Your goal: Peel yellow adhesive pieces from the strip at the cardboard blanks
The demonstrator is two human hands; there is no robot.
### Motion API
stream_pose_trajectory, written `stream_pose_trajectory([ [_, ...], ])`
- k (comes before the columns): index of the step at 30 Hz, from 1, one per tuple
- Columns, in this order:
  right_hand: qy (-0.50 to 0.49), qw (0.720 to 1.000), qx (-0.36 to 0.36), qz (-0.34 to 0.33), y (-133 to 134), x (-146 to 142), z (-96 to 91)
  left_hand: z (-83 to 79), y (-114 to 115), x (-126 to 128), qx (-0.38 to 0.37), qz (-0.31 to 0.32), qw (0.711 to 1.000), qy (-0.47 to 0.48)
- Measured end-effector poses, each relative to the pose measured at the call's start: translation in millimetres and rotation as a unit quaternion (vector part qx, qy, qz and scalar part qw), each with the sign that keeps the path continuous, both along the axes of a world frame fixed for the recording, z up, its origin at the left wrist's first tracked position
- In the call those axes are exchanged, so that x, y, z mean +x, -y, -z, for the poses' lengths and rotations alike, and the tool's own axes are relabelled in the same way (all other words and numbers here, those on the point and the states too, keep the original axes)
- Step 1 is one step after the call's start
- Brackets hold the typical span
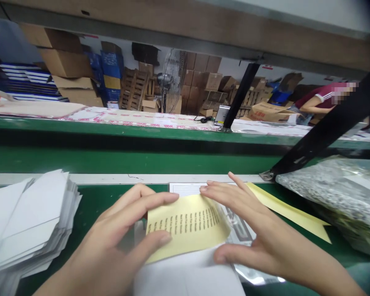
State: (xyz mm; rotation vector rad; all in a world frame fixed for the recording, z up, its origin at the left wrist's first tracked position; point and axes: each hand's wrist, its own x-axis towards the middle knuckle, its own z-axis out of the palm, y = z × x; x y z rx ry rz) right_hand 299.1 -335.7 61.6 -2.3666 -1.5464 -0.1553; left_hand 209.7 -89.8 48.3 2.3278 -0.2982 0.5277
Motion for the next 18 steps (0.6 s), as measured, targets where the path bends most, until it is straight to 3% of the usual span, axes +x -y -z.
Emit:
stream_pose_trajectory([
  [7,0.101,0.994,0.047,0.017,-4,-1,3.8,4.1,4,-2,0.017,-0.056,0.998,0.028],
  [10,0.095,0.995,0.041,0.015,-8,-3,2.0,4.2,6,-2,0.028,-0.082,0.994,0.058],
  [12,0.080,0.996,0.037,0.017,-10,-5,1.1,4.4,8,-3,-0.006,-0.083,0.993,0.081],
  [16,0.054,0.998,0.033,0.025,-9,-9,1.1,6.0,7,-6,-0.113,-0.043,0.992,-0.023],
  [18,0.056,0.998,0.033,0.022,-8,-12,0.3,6.7,6,-7,-0.131,-0.044,0.987,-0.081],
])
